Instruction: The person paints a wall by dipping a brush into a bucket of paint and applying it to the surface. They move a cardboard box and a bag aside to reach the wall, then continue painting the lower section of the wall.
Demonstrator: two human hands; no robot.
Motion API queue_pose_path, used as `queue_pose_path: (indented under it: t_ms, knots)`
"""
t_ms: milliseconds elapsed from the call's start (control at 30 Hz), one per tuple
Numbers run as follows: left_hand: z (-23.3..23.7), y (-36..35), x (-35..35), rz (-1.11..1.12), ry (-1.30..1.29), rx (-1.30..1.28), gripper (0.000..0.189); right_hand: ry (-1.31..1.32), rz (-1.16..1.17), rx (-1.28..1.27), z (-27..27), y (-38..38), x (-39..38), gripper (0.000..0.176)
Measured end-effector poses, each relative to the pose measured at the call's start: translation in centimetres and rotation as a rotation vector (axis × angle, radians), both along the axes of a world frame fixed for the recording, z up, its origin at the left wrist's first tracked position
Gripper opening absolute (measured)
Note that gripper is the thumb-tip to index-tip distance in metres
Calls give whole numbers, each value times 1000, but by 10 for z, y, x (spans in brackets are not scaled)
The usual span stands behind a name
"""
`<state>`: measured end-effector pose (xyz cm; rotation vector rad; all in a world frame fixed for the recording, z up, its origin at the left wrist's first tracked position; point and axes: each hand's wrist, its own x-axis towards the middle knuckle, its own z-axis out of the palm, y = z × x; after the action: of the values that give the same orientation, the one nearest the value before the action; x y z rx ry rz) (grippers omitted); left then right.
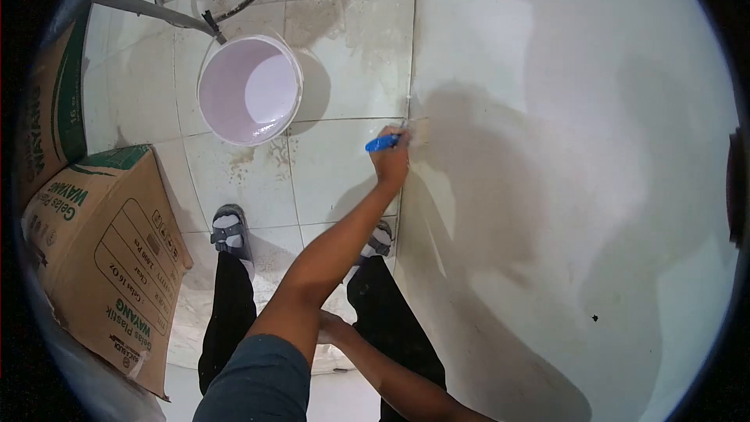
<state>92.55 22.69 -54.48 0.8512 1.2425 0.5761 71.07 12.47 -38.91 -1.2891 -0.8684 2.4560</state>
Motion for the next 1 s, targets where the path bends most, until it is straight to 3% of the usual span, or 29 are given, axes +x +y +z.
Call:
queue_pose_path:
  t_ms: [67,100,233,300,367,433,467,500,567,600,700,767,800,833,867,900,967,1000]
  knots:
    - [-3,1,9,79,-43,-151,10,-34,46,19,-3,-4,1,34]
    - [12,-3,14,50,-83,-107,9,-63,83,41,-4,-5,-1,32]
    - [138,19,8,93,-342,-226,10,-141,96,-16,-25,-40,-34,33]
    - [171,33,-2,188,-718,-672,13,-148,-148,23,-24,-44,-31,35]
    - [143,26,10,155,-674,-645,15,-238,-23,46,-17,-32,-20,39]
    - [100,26,17,140,-507,-565,15,-100,217,-141,-15,-20,-17,45]
    - [74,33,24,156,-397,-498,13,-97,217,-141,-21,-28,-22,45]
    - [28,30,32,172,-353,-296,11,18,-33,-87,-29,-43,-31,46]
    - [-37,34,38,196,-215,-29,9,144,-273,-41,-29,-51,-44,47]
    - [-49,39,41,209,-134,38,10,27,-197,-19,-21,-48,-42,44]
    - [-40,37,56,117,-120,64,8,-229,-44,16,-13,-41,-30,38]
    - [26,31,56,115,-190,163,8,-111,64,23,-20,-37,-29,35]
    - [68,36,43,67,-242,44,9,22,-183,-250,-14,-31,-29,30]
    - [107,36,26,63,-422,-100,10,25,-190,-244,-14,-31,-31,30]
    - [128,38,13,61,-602,-245,12,-84,-52,-150,-16,-34,-32,30]
    - [126,42,9,55,-605,-242,12,-196,85,-58,-14,-32,-30,30]
    - [114,45,5,18,-541,-470,15,-180,126,-32,-13,-31,-26,31]
    - [75,35,12,20,-434,-298,12,-134,105,-26,-20,-37,-28,31]
